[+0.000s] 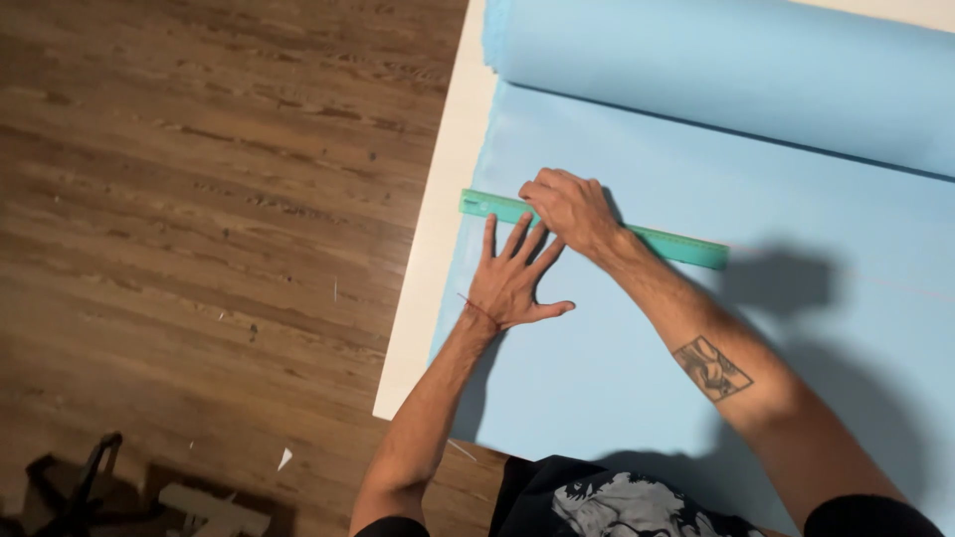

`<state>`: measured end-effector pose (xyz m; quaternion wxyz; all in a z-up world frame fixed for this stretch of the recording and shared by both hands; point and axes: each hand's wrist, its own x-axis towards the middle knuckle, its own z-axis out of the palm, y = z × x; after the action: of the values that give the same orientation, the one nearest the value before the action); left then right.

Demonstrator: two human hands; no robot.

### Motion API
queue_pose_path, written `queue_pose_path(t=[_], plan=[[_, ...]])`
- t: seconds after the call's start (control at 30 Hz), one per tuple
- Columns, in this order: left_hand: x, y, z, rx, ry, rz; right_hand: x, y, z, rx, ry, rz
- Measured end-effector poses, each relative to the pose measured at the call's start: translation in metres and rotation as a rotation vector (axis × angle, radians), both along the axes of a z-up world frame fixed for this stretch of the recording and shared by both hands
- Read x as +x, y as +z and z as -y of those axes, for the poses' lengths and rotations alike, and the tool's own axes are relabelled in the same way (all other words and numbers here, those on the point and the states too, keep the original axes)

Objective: Measuring and marking a large sheet of blue material using a ruler and a marking tool on a workbench.

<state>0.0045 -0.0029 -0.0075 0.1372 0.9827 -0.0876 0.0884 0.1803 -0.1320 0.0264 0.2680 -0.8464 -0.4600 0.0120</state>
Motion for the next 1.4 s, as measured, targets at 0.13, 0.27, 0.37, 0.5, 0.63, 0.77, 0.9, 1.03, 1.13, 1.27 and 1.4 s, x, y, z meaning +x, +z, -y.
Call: queue_pose_path(t=[0.13,0.27,0.37,0.5,0.63,0.77,0.9,1.03,1.13,1.27,1.4], plan=[[0.001,0.006,0.002,-0.010,0.017,-0.003,0.005,-0.013,-0.010,-0.058,0.038,0.022],[-0.001,0.002,0.004,-0.004,0.026,-0.009,0.012,-0.031,-0.008,-0.111,0.064,-0.096],[0.003,0.001,0.004,-0.005,0.027,0.008,0.020,-0.042,-0.015,-0.119,0.093,-0.141],[0.000,-0.008,0.006,-0.012,0.018,0.031,0.009,-0.034,-0.049,-0.038,0.105,-0.203],[0.000,-0.015,0.007,-0.006,0.030,0.034,0.008,-0.031,-0.064,-0.054,0.140,-0.086],[0.004,-0.008,0.005,-0.003,0.040,0.040,0.019,-0.028,-0.044,-0.129,0.191,-0.069],[0.001,0.000,0.006,-0.022,0.039,0.038,0.014,-0.011,0.007,-0.246,0.187,0.005],[-0.002,-0.004,0.002,-0.019,0.008,0.064,0.025,-0.002,0.089,-0.379,0.189,0.140],[0.000,0.001,0.001,-0.001,-0.001,-0.028,0.035,-0.005,0.159,-0.575,0.141,0.105],[-0.001,-0.003,0.001,0.011,-0.009,-0.040,0.039,-0.016,0.220,-0.676,0.052,0.086],[0.002,-0.003,0.000,0.031,-0.011,-0.054,0.043,-0.014,0.223,-0.601,0.005,-0.023]])
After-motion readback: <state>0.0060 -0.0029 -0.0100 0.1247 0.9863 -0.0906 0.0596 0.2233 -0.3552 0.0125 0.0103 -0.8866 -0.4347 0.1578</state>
